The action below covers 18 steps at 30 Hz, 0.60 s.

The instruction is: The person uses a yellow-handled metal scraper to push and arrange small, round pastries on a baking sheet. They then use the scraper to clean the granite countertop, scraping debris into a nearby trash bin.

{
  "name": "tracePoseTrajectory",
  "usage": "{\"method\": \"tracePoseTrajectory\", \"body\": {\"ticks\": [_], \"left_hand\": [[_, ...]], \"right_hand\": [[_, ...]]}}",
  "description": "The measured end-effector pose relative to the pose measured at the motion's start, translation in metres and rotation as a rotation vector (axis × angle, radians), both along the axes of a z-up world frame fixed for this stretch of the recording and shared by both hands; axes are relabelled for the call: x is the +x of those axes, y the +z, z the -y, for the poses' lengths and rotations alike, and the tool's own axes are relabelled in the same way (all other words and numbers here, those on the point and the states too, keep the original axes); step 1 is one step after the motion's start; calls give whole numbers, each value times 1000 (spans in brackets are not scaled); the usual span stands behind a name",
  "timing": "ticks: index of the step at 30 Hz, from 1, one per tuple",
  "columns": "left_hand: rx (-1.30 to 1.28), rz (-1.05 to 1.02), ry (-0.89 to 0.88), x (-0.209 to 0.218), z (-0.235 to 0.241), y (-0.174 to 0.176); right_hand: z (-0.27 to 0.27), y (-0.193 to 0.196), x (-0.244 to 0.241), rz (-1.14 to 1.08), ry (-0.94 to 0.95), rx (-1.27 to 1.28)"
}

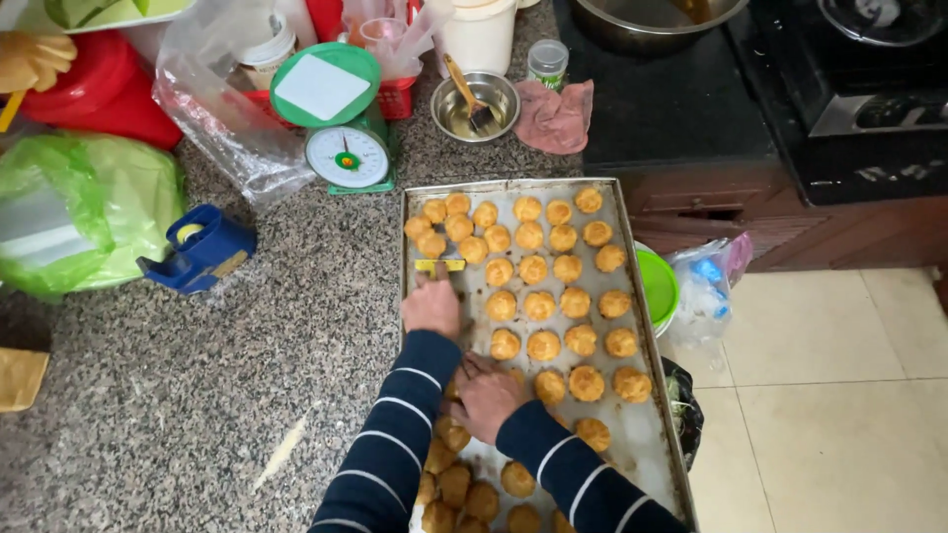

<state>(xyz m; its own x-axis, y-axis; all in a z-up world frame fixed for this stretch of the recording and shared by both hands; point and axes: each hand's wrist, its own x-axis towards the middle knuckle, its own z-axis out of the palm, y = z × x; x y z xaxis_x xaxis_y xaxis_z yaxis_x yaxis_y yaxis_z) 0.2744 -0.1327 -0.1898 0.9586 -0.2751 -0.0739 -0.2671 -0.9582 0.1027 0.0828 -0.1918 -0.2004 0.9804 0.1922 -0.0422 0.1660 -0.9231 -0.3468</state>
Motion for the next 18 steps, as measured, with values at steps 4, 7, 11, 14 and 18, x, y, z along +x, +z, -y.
{"method": "tracePoseTrajectory", "body": {"ticks": [4,7,11,14,18], "left_hand": [[-4,-54,-31,3,-2,28],[118,-203,-34,-1,-5,93],[305,-236,-121,8,-19,134],[375,-88,-220,16,-24,143],[471,7,-274,11,-50,160]], "right_hand": [[2,6,0,33,32,-19],[2,8,4,-118,34,14],[2,41,7,-181,17,2],[7,54,7,-257,24,8],[10,52,6,-225,5,38]]}}
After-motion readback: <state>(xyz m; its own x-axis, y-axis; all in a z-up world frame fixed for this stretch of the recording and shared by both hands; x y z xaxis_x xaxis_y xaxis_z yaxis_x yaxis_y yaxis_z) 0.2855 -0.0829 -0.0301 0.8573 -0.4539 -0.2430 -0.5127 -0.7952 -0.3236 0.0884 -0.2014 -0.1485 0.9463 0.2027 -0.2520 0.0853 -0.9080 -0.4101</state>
